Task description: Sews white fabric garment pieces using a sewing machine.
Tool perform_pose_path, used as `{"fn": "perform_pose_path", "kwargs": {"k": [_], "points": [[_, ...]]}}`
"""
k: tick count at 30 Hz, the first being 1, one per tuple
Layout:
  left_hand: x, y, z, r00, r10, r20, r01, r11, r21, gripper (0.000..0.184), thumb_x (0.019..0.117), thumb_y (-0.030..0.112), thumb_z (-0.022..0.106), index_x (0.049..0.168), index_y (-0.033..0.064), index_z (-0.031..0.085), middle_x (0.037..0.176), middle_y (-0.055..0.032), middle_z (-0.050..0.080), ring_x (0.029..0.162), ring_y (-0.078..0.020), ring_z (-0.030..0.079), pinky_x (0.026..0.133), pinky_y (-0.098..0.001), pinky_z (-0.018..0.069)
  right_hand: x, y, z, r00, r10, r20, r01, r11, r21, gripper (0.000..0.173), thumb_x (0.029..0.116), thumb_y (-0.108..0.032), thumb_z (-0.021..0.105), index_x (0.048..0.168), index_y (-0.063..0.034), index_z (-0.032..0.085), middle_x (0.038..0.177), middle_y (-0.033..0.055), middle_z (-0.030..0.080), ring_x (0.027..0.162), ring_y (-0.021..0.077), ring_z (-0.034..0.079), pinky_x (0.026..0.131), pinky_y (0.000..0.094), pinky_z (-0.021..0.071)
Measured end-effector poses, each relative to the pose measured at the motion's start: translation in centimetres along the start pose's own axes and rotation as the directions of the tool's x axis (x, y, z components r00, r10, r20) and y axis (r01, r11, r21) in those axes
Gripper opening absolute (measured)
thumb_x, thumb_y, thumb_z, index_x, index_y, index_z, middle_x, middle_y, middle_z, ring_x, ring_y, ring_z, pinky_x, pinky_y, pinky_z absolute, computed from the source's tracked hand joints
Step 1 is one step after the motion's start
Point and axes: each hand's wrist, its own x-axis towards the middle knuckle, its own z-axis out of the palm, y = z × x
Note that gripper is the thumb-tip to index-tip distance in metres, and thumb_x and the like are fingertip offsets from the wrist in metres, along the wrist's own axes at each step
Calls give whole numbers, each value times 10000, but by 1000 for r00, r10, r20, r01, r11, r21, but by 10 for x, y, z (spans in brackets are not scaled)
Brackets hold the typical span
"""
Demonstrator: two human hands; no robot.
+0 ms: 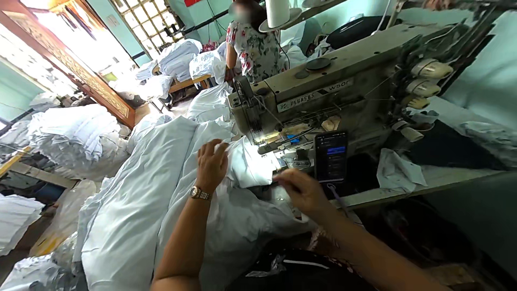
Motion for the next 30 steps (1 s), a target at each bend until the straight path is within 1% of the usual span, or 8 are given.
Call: {"fn": "perform_pose_path", "kwargs": {"k": [4,10,14,17,19,22,26,30], "points": [[20,21,19,930,286,233,-293,956,-3,234,958,69,649,1157,138,750,1297,-95,665,1148,-302,652,970,-502,541,42,7,2,990,123,66,-123,992,-6,365,925,-78,492,1202,-95,730,971,71,707,735,114,605,669,305,522],[3,47,-11,862,330,-385,-345,938,32,146,996,144,615,1006,23,696,1096,-148,728,934,-228,728,783,-357,613,60,4,3,927,301,226,-292,954,-73,342,935,-58,486,1160,-78,743,1074,89,740,946,205,693,858,444,551],[-3,67,-43,753,445,-485,-389,895,218,155,1006,203,609,948,60,617,982,-126,700,826,-231,671,718,-330,552,53,-6,-8,911,211,354,-211,977,-40,225,959,-249,685,1000,-38,750,908,108,698,825,210,654,795,442,550],[-5,79,-57,858,419,-297,-437,899,6,136,934,143,595,955,79,714,997,-91,727,871,-205,685,743,-350,567,32,-39,-23,917,-61,393,17,993,114,306,958,-334,711,899,-34,733,934,83,707,793,127,647,726,309,563],[-2,94,-70,910,403,93,-356,878,-320,271,946,132,571,1164,85,725,1165,-77,721,951,-159,699,784,-336,591,20,-57,-31,902,-178,393,127,980,154,319,993,-342,671,879,-49,727,943,68,700,796,85,639,720,238,550],[16,98,-75,712,495,498,-194,820,-538,253,995,188,621,1188,39,692,1359,-133,616,970,-172,682,799,-326,589,26,-55,-34,861,-239,449,175,968,179,340,1017,-339,637,888,-36,722,908,81,700,823,120,652,751,275,548],[47,72,-106,708,473,524,-160,831,-534,185,958,178,628,874,24,688,881,-54,662,754,-98,611,672,-276,529,57,-27,-24,876,72,478,-115,991,62,251,983,-266,680,1084,-46,747,943,93,727,837,173,682,809,406,578],[61,63,-134,812,354,464,-206,918,-339,222,959,276,696,858,78,690,802,-14,602,658,-98,537,588,-275,464,64,-7,-10,895,270,354,-295,955,17,265,947,-303,723,903,-42,720,745,41,627,680,122,557,679,361,492]]}}
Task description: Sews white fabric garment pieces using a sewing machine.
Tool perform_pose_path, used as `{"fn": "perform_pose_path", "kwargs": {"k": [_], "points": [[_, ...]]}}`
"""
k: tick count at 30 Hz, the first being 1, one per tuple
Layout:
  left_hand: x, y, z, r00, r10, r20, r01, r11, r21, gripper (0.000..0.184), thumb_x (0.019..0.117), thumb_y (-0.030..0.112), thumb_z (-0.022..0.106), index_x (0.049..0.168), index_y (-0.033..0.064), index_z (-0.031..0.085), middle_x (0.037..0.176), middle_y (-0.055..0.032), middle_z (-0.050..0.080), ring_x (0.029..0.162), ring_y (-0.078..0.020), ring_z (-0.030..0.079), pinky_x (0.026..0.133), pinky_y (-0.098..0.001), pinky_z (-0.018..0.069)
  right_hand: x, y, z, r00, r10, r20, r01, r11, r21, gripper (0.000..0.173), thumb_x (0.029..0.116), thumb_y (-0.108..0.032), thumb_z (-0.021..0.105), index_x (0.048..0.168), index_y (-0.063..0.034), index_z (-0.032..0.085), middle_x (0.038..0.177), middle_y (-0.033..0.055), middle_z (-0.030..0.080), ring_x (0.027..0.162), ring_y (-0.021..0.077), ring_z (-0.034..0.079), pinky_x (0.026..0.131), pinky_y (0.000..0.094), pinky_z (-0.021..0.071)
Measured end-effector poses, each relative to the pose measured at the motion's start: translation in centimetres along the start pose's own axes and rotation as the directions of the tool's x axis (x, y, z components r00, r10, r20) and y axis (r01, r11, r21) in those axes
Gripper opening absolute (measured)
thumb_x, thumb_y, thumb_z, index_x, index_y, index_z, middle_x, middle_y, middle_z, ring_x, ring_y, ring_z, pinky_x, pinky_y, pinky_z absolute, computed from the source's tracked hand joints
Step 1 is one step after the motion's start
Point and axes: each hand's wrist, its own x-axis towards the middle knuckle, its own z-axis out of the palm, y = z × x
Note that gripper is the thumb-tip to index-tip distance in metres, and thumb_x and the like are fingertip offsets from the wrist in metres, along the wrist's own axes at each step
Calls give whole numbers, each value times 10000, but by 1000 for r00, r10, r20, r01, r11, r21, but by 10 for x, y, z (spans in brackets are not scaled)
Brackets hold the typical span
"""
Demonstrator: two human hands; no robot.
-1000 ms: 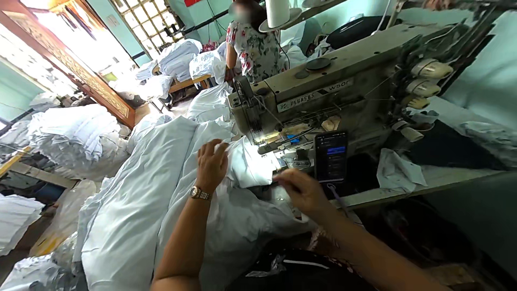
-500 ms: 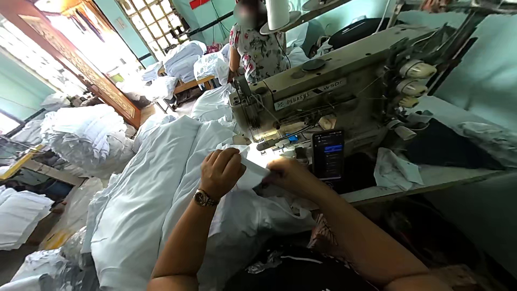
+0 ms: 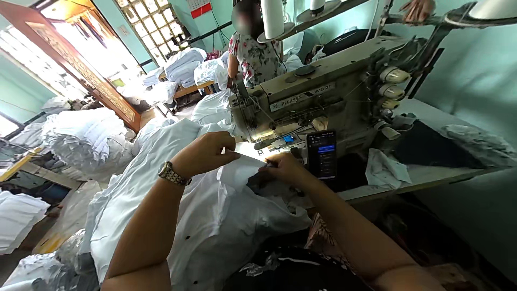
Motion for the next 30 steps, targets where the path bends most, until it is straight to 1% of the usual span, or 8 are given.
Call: {"fn": "perform_pose_path", "kwargs": {"k": [3,7,9,15,18,21,25,30], "points": [[2,4,13,997,-22,71,24,999,-25,167,920,252,747,906,94,697,821,-4,638,657,-79,565,586,-255,490,-14,11,6,999,-34,31,29,987,157,245,908,-315,767,901,-72,736,755,-25,655,667,-1,567,652,217,497],[6,13,47,965,-237,109,187,919,346,155,963,232,700,981,88,753,990,-117,671,868,-295,685,748,-516,583,-28,31,16,994,-109,31,101,977,190,214,908,-257,766,951,-48,755,872,16,702,772,18,623,736,210,534],[7,20,56,970,-170,175,116,953,280,235,983,287,654,931,73,735,953,-113,665,843,-278,675,725,-500,569,-33,29,18,991,-130,24,122,970,210,211,914,-259,770,969,-55,764,924,19,718,820,18,638,769,206,541],[9,38,60,950,-249,189,186,936,299,215,1052,204,532,1115,56,675,938,-159,699,868,-351,709,748,-561,566,-32,32,22,991,-133,-18,133,954,269,191,899,-246,779,935,-59,763,945,14,716,865,22,644,796,210,543],[10,50,59,944,-239,226,187,955,230,214,1022,199,595,1169,57,660,999,-159,693,897,-341,698,780,-552,562,-33,35,24,989,-145,-38,150,949,278,191,901,-251,780,940,-64,773,955,14,725,881,21,649,811,216,545],[9,44,68,948,-298,106,226,873,432,181,1012,191,608,1042,47,712,1065,-170,639,776,-324,679,657,-496,579,-32,35,27,990,-131,-42,138,954,267,193,896,-261,785,926,-70,769,942,6,722,861,18,649,792,212,550],[10,56,63,928,-278,250,183,920,346,255,1045,261,552,1066,39,677,1090,-160,644,895,-324,678,745,-510,558,-33,33,26,988,-144,-48,152,950,273,169,907,-242,771,928,-75,777,942,3,724,868,11,646,795,203,542],[11,60,64,925,-303,231,197,899,390,194,1052,167,515,1160,59,634,946,-166,670,844,-361,692,706,-532,556,-33,31,26,989,-136,-59,147,953,266,192,903,-266,772,904,-74,775,917,-1,720,840,8,639,770,198,537]]}}
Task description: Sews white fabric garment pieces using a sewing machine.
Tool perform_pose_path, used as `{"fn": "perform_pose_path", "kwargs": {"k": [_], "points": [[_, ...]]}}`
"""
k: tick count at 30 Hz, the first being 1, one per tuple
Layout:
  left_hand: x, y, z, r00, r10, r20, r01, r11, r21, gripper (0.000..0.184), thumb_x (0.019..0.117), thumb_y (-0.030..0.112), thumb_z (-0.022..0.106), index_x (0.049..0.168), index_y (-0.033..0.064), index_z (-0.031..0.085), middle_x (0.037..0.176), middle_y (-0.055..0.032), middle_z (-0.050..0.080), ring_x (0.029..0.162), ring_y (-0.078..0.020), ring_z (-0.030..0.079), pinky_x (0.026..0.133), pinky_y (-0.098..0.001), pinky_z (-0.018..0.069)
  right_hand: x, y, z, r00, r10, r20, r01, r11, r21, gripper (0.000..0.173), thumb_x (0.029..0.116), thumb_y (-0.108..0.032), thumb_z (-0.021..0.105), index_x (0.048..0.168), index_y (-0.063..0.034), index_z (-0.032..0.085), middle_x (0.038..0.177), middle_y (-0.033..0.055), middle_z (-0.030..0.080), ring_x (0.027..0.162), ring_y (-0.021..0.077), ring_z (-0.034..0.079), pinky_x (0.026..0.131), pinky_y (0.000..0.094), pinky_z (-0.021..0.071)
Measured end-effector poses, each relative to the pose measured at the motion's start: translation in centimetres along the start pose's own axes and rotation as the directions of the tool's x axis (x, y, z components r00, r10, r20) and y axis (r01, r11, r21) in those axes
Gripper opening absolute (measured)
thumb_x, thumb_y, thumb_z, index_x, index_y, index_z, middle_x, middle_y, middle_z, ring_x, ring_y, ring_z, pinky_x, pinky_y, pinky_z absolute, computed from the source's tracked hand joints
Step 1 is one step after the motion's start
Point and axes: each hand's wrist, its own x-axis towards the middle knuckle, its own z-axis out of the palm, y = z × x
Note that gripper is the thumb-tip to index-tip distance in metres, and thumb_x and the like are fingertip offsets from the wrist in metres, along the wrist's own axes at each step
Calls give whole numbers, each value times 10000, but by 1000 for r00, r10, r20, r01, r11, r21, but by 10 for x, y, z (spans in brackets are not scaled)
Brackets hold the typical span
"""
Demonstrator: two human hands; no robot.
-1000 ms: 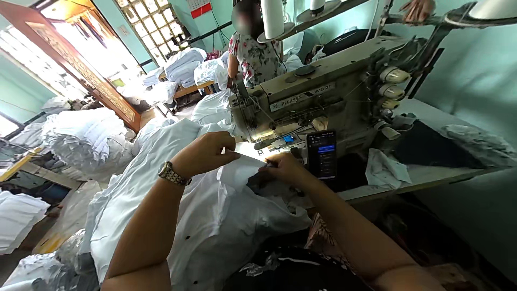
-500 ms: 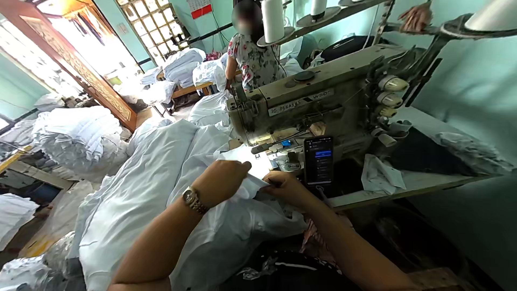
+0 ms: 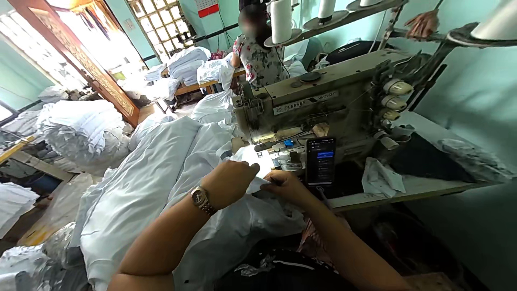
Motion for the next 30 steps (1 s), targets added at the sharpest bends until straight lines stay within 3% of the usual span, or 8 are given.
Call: {"fn": "perform_pose_path", "kwargs": {"k": [3,7,12,15,17,21,25,30], "points": [[2,3,-1,1000,-18,-13,18,1000,-17,218,1021,193,602,1184,55,649,1031,-172,663,859,-351,692,720,-524,567,-1,-1,-1,1000,10,4,-10,1000,-15,214,909,-285,766,888,-72,765,892,-7,709,798,-1,623,732,191,526],[2,2,1,998,-49,-43,51,997,56,312,1049,290,544,987,26,701,1108,-184,628,801,-327,676,669,-493,569,1,0,0,1000,-2,-8,1,999,-36,233,906,-294,766,863,-66,754,858,-10,701,758,-2,605,697,193,511],[0,0,2,1000,-19,-6,19,1000,-4,209,1033,190,568,1167,50,645,1052,-175,645,844,-350,685,694,-514,566,0,-2,1,1000,18,3,-18,1000,-20,220,895,-288,777,863,-71,756,858,-13,703,753,-4,610,694,189,518],[-2,7,-2,999,18,34,-16,998,-59,179,1039,198,550,1122,55,618,945,-163,659,856,-355,681,709,-535,543,0,0,0,1000,-11,5,11,1000,16,196,907,-271,771,907,-75,779,892,-12,716,774,-7,623,705,177,525],[0,7,-2,1000,-2,19,3,998,-67,191,1021,173,576,1153,50,640,1011,-172,667,884,-359,686,731,-538,554,0,-1,1,1000,-1,-4,1,1000,14,197,903,-269,772,888,-72,767,871,-21,708,735,-23,600,671,163,504],[0,5,3,1000,-14,-4,13,1000,-18,206,1014,188,571,1039,23,693,1117,-192,632,850,-352,677,688,-522,564,1,-2,0,1000,-17,-7,17,1000,-7,183,906,-254,766,895,-72,772,868,-19,707,748,-22,602,684,162,504],[1,5,7,1000,-29,11,30,994,-103,208,1022,152,554,1173,44,648,1055,-182,660,900,-364,687,737,-540,561,-1,-3,2,1000,19,-14,-19,1000,-8,150,897,-222,739,881,-74,758,838,-32,683,726,-30,579,662,155,487],[1,8,12,999,-26,-42,21,992,-126,223,1043,191,524,1130,56,678,1025,-163,668,901,-346,687,732,-529,554,-2,-4,1,999,32,-26,-31,999,17,141,890,-213,759,901,-73,762,854,-29,689,722,-30,582,653,151,488]]}}
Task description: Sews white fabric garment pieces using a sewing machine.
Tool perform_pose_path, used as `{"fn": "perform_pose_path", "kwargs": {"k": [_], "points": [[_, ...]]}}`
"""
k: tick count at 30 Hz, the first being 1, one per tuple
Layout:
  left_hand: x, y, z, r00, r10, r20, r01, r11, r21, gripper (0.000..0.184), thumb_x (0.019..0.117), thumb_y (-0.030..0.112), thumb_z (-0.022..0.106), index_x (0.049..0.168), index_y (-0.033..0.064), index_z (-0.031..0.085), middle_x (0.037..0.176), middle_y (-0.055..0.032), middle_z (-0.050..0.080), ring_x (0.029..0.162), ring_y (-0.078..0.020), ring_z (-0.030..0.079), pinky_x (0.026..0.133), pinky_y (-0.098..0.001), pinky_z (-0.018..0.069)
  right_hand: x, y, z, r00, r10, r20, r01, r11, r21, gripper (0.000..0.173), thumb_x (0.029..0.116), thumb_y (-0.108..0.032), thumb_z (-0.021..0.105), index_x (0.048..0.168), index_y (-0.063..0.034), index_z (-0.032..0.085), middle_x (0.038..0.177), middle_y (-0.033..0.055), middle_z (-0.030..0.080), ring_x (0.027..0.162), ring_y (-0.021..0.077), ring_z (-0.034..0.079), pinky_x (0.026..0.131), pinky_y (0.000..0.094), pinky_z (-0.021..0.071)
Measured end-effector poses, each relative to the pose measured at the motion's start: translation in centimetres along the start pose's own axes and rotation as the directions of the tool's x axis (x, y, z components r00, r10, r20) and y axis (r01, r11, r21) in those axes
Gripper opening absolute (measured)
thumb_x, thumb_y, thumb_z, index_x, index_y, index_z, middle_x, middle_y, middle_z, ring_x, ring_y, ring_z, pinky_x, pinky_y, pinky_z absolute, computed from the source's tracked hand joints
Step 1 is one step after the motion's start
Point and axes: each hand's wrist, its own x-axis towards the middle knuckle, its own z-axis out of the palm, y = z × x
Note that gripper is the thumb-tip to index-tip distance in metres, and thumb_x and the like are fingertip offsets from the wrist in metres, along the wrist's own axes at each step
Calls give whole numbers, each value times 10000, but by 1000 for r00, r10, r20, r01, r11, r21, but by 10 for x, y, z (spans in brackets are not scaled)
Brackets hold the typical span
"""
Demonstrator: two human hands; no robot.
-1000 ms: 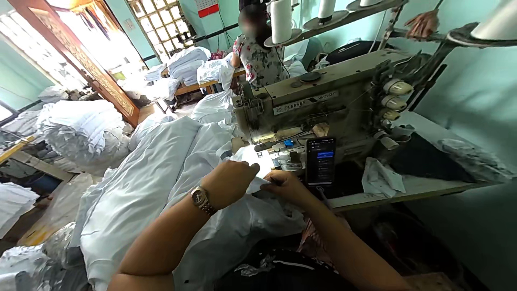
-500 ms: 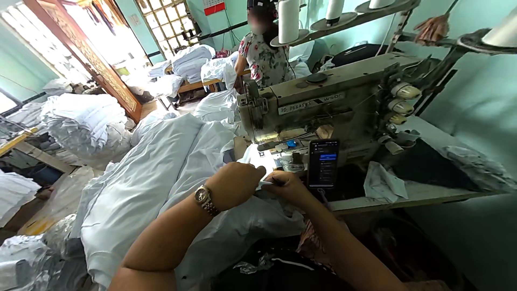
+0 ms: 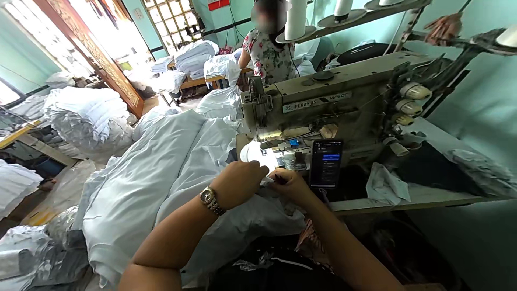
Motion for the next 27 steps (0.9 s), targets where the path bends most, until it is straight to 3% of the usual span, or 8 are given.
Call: {"fn": "perform_pose_path", "kwargs": {"k": [2,5,8,11,13,16,23,27], "points": [[3,-10,11,989,15,-145,-12,1000,20,250,1016,247,588,962,41,719,1022,-142,648,904,-314,671,743,-492,566,-1,-1,0,1000,-16,-3,16,1000,-1,163,897,-227,772,902,-65,754,841,-24,681,698,-26,575,635,146,486],[2,-15,27,948,89,-307,-80,996,40,322,953,384,670,826,92,719,1103,-73,679,1112,-283,607,913,-492,491,-6,-3,-3,999,-51,-8,51,998,-31,161,912,-227,764,952,-71,769,915,-1,708,774,8,619,696,175,525],[4,-21,47,944,60,-325,-69,997,-17,344,868,474,762,953,143,722,1254,-16,680,1348,-295,503,1116,-574,356,-17,1,0,994,-98,-45,94,992,-82,167,930,-228,747,990,-72,766,966,18,723,821,34,643,735,201,545],[16,-43,68,958,63,-279,-87,993,-75,331,879,281,758,1183,170,687,1402,-6,629,1501,-356,336,1195,-690,178,-22,1,4,978,-177,-111,163,978,-129,142,958,-162,704,1027,-51,759,1030,48,732,914,62,685,825,231,587],[24,-52,77,939,89,-332,-116,991,-64,223,907,156,666,1126,156,709,1291,1,690,1467,-325,403,1200,-676,194,-17,0,4,971,-197,-132,165,962,-219,158,976,-140,661,1060,-52,762,1065,64,737,966,81,698,873,253,590],[35,-57,80,925,93,-369,-105,994,-13,282,938,104,591,1165,194,732,1166,26,738,1403,-278,492,1208,-668,198,-5,4,2,968,-210,-136,149,922,-357,202,997,-146,608,1093,-78,773,1084,70,746,1014,117,705,921,297,578],[44,-57,77,944,38,-328,-29,999,33,224,967,88,581,1080,179,751,1154,8,736,1402,-305,489,1191,-691,217,-1,5,4,963,-240,-124,149,856,-496,232,1015,-141,576,1126,-82,771,1141,87,750,1074,180,718,961,368,578],[54,-66,79,952,-4,-307,22,998,56,297,957,62,594,1172,205,742,1250,12,714,1408,-309,488,1158,-730,230,8,6,5,968,-229,-108,123,798,-591,236,1016,-143,564,1120,-107,773,1136,80,756,1033,221,737,891,437,603]]}}
